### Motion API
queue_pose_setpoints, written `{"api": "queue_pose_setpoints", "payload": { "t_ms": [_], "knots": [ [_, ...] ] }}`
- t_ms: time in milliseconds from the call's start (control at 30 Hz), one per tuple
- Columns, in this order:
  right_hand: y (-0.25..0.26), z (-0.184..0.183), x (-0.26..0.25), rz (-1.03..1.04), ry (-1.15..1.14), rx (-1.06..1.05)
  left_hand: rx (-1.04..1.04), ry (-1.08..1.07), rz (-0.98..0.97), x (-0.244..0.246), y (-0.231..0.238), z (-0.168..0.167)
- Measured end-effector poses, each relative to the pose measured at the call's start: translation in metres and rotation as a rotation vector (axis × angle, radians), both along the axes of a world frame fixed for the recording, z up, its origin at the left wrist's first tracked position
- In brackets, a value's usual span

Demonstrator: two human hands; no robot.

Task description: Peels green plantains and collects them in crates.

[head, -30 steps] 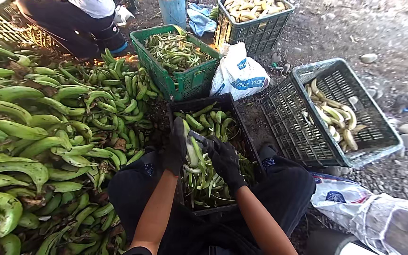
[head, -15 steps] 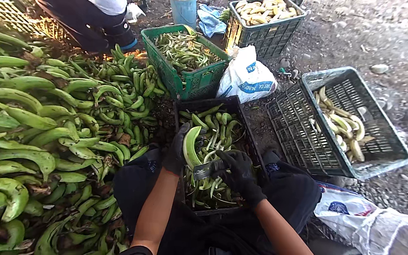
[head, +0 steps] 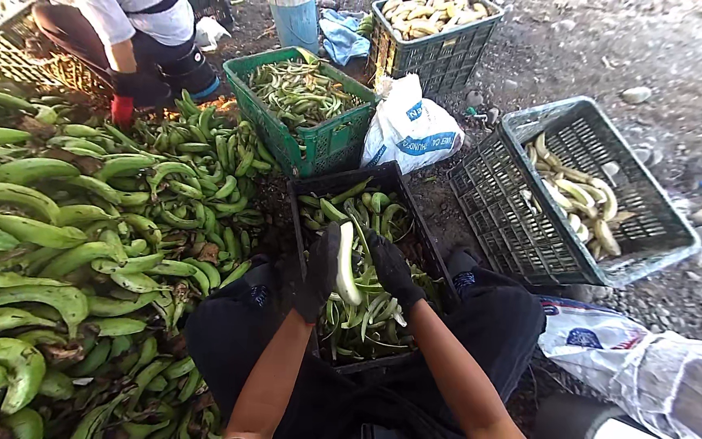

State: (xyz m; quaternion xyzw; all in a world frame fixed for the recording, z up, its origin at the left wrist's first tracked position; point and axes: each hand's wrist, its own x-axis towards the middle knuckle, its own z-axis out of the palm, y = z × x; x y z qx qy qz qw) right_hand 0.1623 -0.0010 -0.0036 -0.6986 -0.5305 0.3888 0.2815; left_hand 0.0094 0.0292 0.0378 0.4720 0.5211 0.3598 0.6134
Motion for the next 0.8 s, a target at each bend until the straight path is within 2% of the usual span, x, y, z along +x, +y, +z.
{"api": "queue_pose_setpoints", "payload": {
  "t_ms": [67, 100, 167, 267, 333, 433, 500, 600, 667, 800],
  "knots": [
    [-0.010, -0.008, 0.009, -0.016, 0.052, 0.078, -0.008, -0.221, 0.022, -0.018, 0.009, -0.026],
    [-0.018, -0.016, 0.017, 0.039, 0.007, 0.136, 0.039, -0.253, -0.015, -0.031, 0.013, -0.040],
    [-0.037, -0.020, 0.034, 0.207, -0.182, 0.225, 0.083, -0.166, -0.075, -0.048, 0.015, -0.050],
    [-0.057, -0.021, 0.042, 0.286, -0.359, 0.423, -0.049, -0.203, -0.055, -0.041, 0.019, -0.038],
    [-0.054, -0.014, 0.034, 0.243, -0.382, 0.344, -0.015, -0.040, -0.092, -0.033, 0.020, -0.035],
    [-0.022, -0.005, 0.018, 0.022, -0.245, 0.024, 0.093, 0.150, -0.154, -0.019, 0.015, -0.038],
    [-0.003, -0.009, 0.020, -0.144, -0.030, -0.017, 0.094, 0.177, -0.134, -0.014, 0.012, -0.034],
    [0.004, -0.006, 0.041, -0.174, 0.118, 0.021, 0.156, 0.257, -0.055, -0.022, 0.014, -0.020],
    [0.002, 0.002, 0.067, -0.127, 0.005, -0.004, 0.171, 0.450, -0.099, -0.035, 0.019, -0.020],
    [0.002, 0.015, 0.122, 0.041, -0.368, -0.197, 0.085, 1.026, -0.514, -0.047, 0.036, -0.036]
  ]
}}
